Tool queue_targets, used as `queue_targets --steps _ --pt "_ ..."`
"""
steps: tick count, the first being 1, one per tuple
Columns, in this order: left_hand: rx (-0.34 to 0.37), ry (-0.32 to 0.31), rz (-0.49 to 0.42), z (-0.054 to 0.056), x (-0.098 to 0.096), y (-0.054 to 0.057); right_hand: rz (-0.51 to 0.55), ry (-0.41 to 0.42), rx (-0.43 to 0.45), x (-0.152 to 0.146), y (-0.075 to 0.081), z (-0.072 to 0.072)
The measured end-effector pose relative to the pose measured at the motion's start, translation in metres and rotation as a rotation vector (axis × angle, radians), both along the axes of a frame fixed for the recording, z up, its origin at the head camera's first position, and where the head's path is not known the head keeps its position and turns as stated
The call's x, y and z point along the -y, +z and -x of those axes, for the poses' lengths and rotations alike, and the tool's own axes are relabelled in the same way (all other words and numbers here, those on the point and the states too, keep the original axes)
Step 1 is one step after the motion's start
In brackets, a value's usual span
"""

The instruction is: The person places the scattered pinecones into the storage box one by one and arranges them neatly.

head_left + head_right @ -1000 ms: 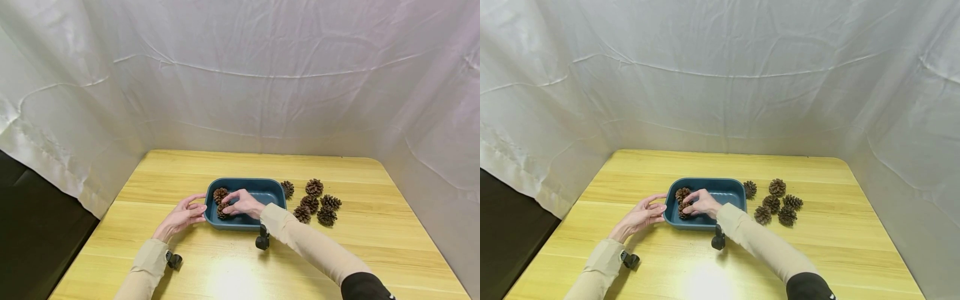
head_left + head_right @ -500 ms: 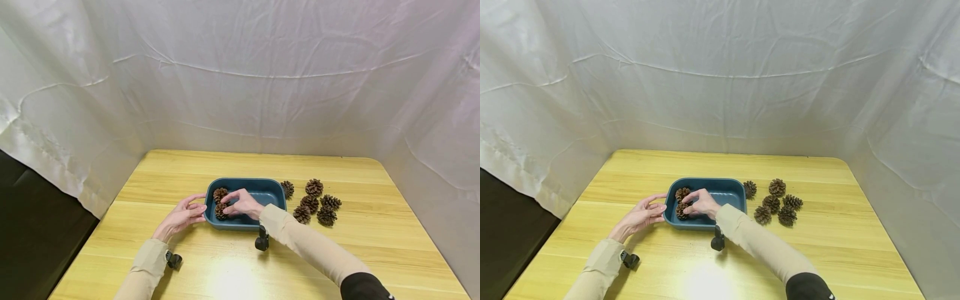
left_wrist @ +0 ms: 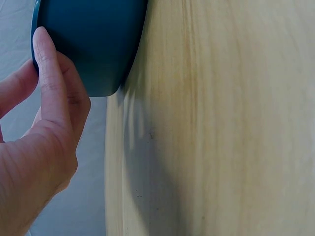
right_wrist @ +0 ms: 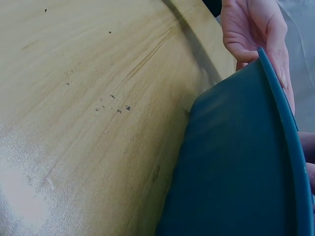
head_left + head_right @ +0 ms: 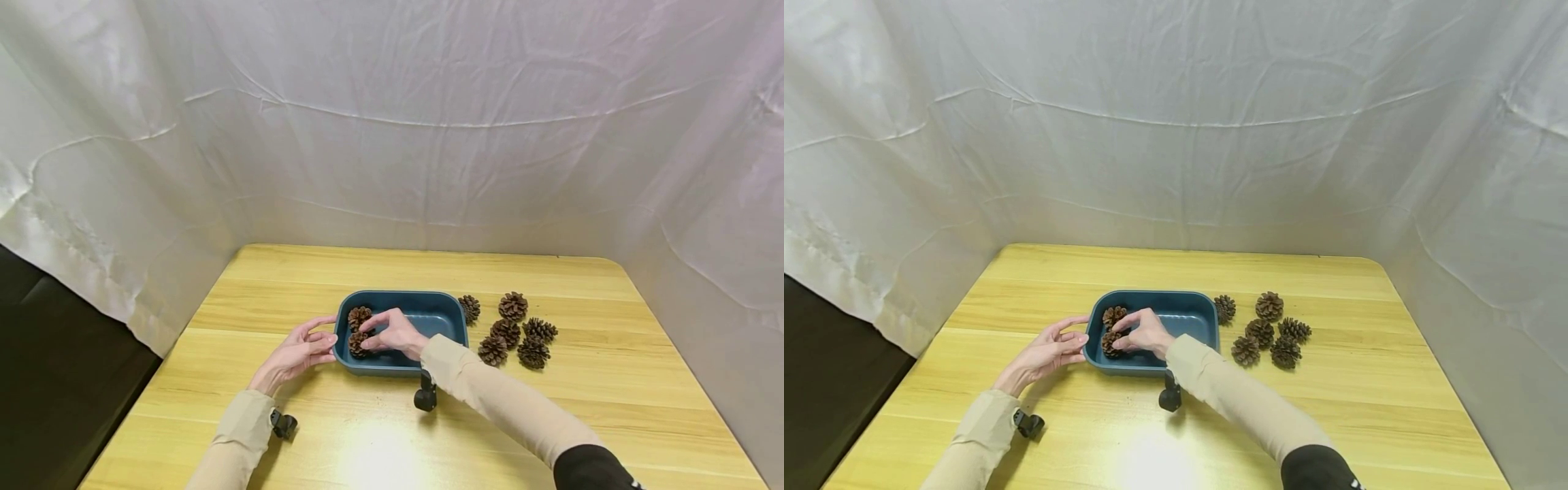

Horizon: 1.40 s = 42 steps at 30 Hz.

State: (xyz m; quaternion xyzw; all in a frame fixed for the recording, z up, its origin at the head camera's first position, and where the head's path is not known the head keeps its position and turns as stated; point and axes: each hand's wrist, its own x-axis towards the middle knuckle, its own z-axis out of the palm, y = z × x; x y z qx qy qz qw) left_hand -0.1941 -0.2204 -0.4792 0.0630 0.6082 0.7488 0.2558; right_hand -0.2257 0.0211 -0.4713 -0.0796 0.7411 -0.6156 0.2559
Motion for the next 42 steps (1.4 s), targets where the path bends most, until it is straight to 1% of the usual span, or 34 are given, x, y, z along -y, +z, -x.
queue_targets --steps 6,14,27,31,34,39,40,42 --pt "0.001 0.004 0.001 0.0001 0.0003 -0.0005 0.0 0.001 -0.015 0.0018 -0.0003 -0.0015" --pt "0.0 0.005 0.0 0.0002 0.0004 -0.0008 0.01 0.003 -0.013 0.003 0.001 -0.0028" --pt "0.002 0.006 0.01 0.0001 0.0007 -0.0007 0.014 0.005 -0.004 0.0013 0.0012 -0.0008" --pt "-0.006 -0.002 0.002 0.0001 0.001 -0.0011 0.013 0.004 -0.008 0.0003 0.0019 -0.0006" --pt "-0.015 -0.013 -0.011 0.0012 0.0023 -0.0036 0.015 -0.001 -0.008 -0.0002 0.0026 -0.001" --pt "-0.012 -0.011 -0.014 0.0002 0.0021 -0.0017 0.022 -0.003 -0.001 -0.0011 0.0041 -0.0011" --pt "-0.011 -0.005 -0.001 -0.0007 0.001 0.0004 0.024 -0.001 0.0 -0.0014 0.0044 -0.001" --pt "-0.011 -0.004 0.002 -0.0005 0.001 0.0004 0.026 0.002 0.003 -0.0022 0.0051 -0.0007"
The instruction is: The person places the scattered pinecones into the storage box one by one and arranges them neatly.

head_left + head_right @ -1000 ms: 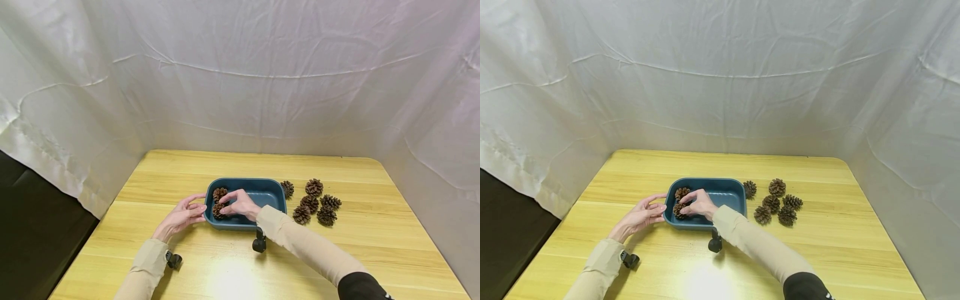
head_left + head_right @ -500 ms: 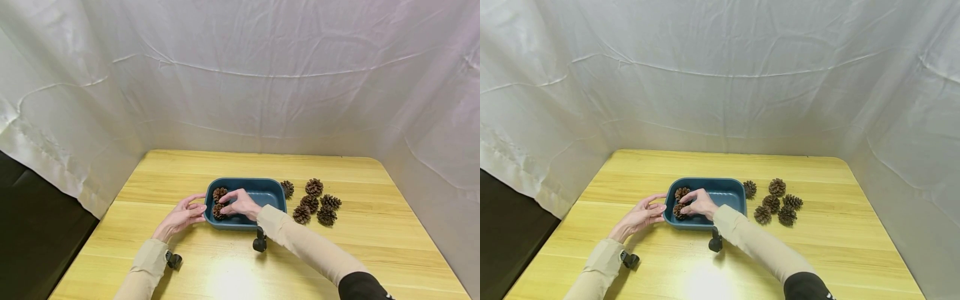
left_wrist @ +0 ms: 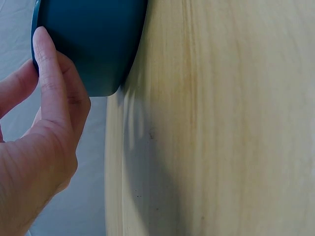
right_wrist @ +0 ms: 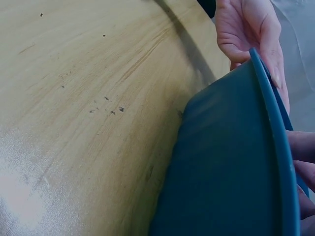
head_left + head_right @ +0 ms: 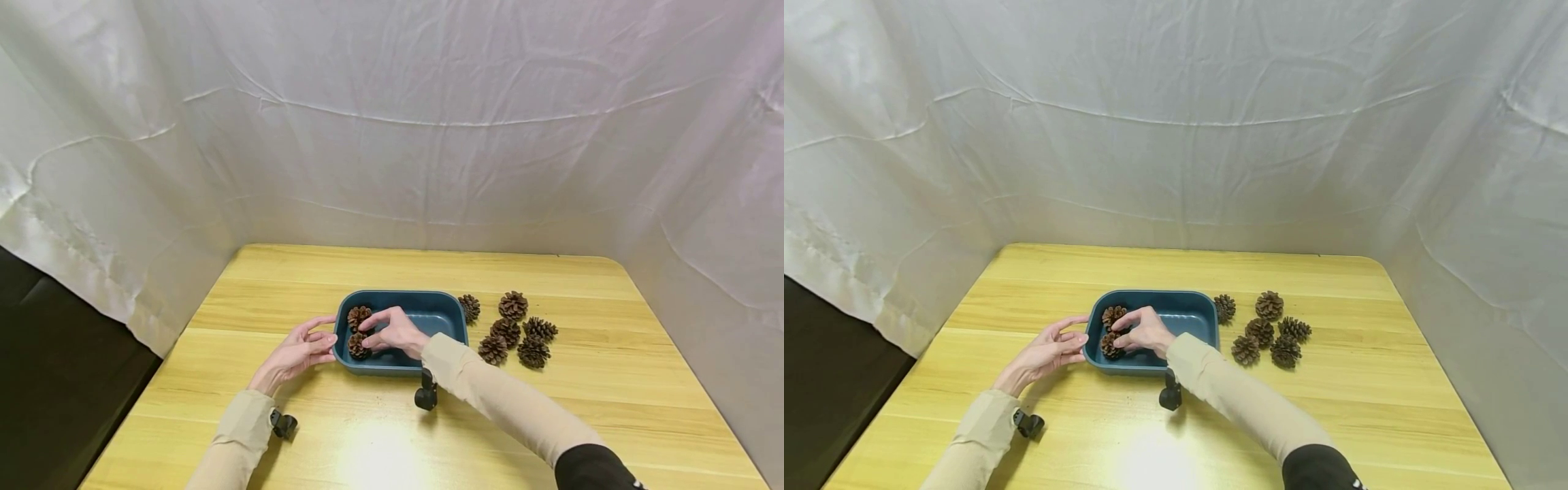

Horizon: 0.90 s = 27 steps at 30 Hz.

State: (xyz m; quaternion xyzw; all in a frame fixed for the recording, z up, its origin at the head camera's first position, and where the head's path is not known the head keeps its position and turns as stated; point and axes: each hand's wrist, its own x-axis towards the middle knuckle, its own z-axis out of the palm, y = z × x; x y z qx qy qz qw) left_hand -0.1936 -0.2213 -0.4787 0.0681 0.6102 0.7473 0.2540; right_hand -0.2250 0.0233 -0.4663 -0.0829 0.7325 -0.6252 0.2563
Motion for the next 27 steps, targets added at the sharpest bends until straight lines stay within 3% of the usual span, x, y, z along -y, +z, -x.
queue_targets --steps 27 --pt "-0.01 0.01 0.02 0.0 0.0 -0.001 0.106 0.018 -0.011 -0.029 0.014 0.001"
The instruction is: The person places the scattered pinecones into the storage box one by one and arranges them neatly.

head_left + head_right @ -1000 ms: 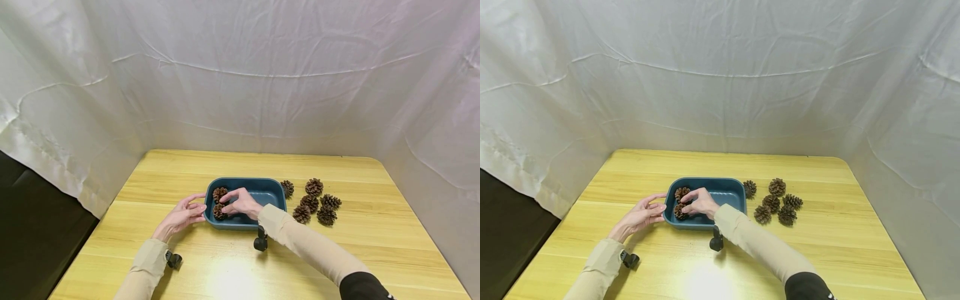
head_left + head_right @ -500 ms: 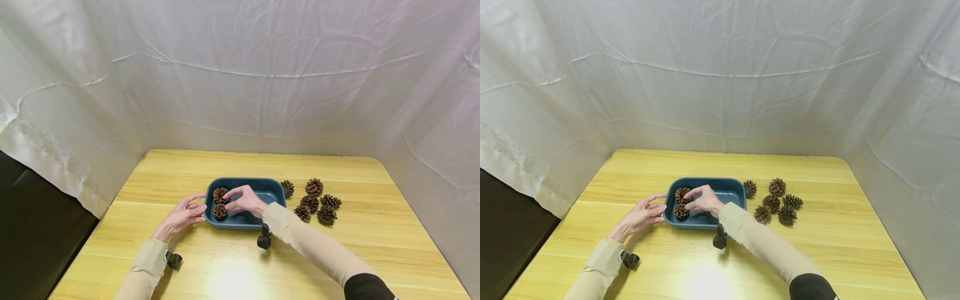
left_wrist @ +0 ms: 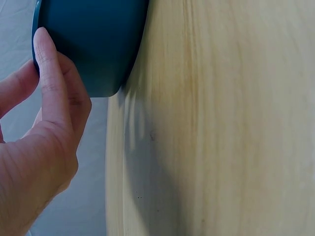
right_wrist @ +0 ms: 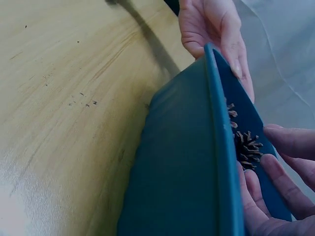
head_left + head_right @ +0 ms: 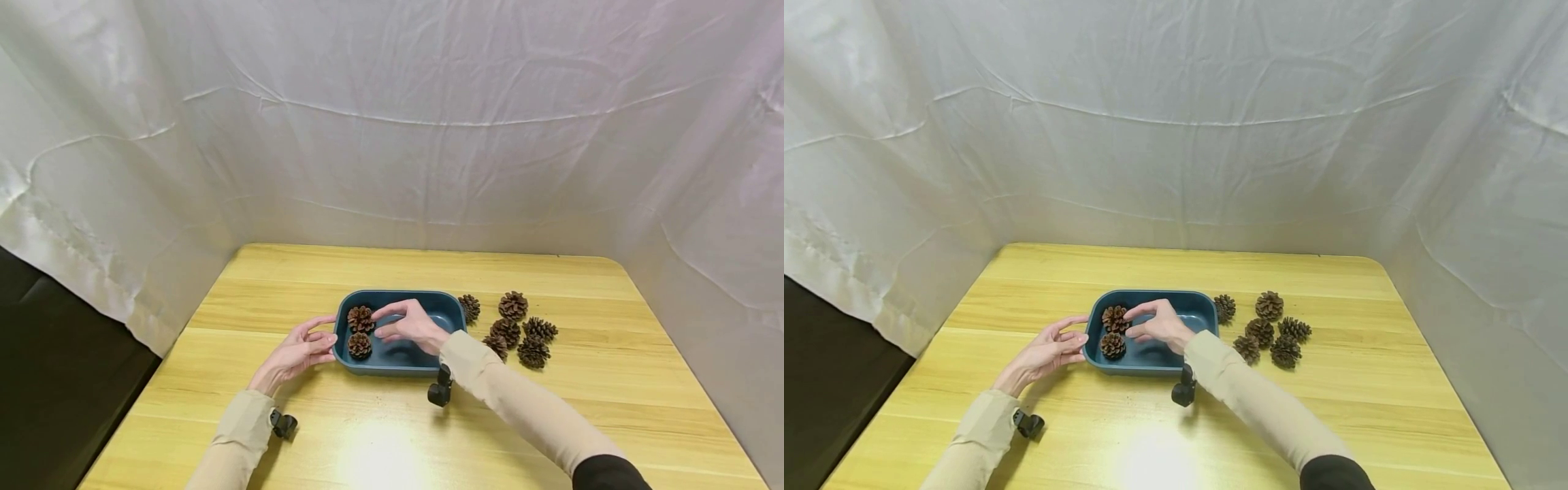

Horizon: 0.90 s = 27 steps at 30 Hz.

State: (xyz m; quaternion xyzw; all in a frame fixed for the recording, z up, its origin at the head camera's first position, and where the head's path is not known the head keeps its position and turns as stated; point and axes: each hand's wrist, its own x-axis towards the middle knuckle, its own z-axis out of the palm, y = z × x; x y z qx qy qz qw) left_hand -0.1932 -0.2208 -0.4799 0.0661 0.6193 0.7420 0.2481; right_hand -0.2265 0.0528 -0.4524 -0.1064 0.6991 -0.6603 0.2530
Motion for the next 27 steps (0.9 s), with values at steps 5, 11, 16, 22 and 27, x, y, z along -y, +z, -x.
queue_targets --steps 5,11,16,22,27 --pt "0.005 0.007 0.001 0.0 0.0 0.0 0.04 0.0 -0.001 -0.009 0.002 0.0" --pt "0.009 0.011 -0.008 -0.001 0.0 0.0 0.076 -0.019 0.008 -0.02 0.005 -0.001" --pt "0.01 0.014 -0.011 -0.001 0.0 0.0 0.096 -0.027 0.015 -0.031 0.008 -0.004" --pt "0.001 0.016 -0.008 0.0 0.0 0.0 0.158 -0.039 -0.001 -0.047 0.012 -0.008" --pt "-0.002 0.013 -0.012 0.0 -0.001 0.0 0.18 -0.049 -0.026 -0.06 0.014 -0.009"
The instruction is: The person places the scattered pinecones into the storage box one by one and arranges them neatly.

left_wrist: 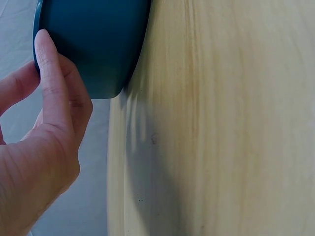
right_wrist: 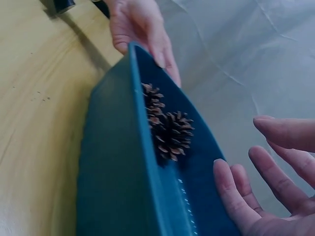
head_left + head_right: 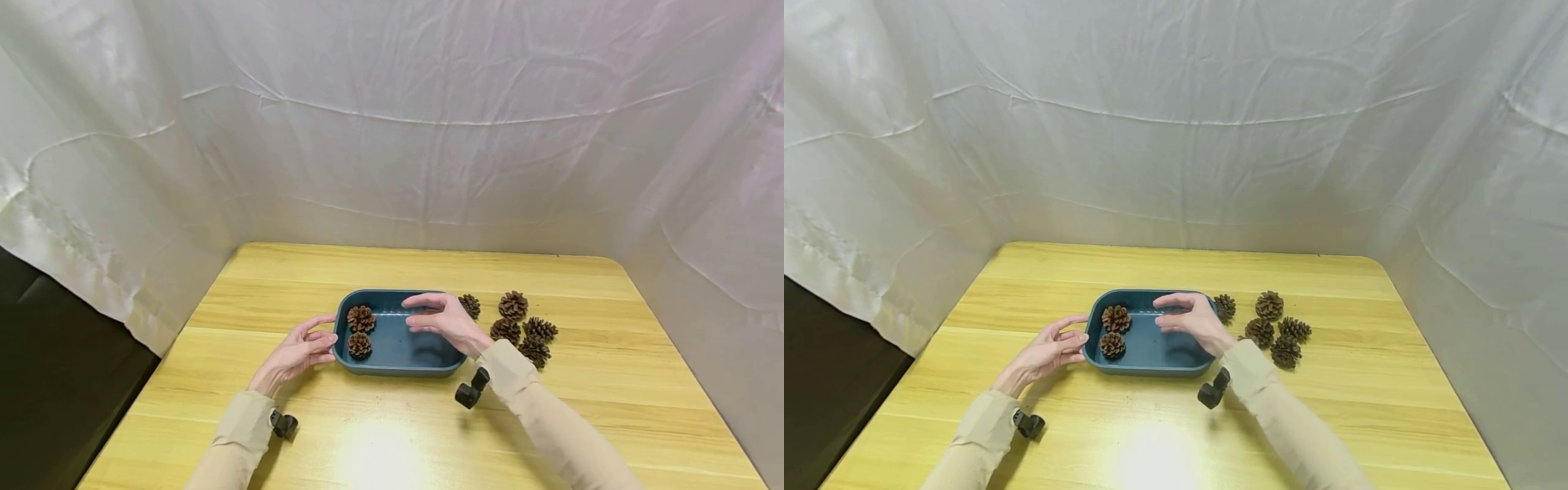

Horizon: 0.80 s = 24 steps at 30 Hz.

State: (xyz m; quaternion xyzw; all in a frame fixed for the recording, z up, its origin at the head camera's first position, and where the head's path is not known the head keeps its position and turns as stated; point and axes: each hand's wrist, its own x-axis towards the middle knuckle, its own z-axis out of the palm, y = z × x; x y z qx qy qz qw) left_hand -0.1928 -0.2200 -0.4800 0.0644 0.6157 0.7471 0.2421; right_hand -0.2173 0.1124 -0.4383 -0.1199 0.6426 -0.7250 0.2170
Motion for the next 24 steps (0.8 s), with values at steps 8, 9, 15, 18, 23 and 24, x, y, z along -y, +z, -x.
queue_targets --steps 8,9,15,18,23,24 --pt "0.007 0.009 0.02 0.0 -0.002 0.0 -0.038 -0.065 -0.09 -0.031 -0.003 -0.004" --pt "0.007 0.01 0.02 0.0 -0.002 0.0 -0.054 -0.077 -0.099 -0.036 -0.004 -0.004" --pt "0.001 0.007 0.029 0.0 -0.003 -0.001 -0.096 -0.143 -0.118 -0.063 -0.008 -0.011" --pt "-0.003 0.005 0.034 0.0 -0.004 -0.001 -0.075 -0.173 -0.124 -0.076 -0.008 -0.015" --pt "-0.003 0.006 0.029 0.0 -0.004 -0.002 -0.043 -0.216 -0.144 -0.099 -0.01 -0.02" --pt "-0.002 0.005 0.028 0.0 -0.004 -0.002 -0.033 -0.221 -0.148 -0.103 -0.011 -0.021"
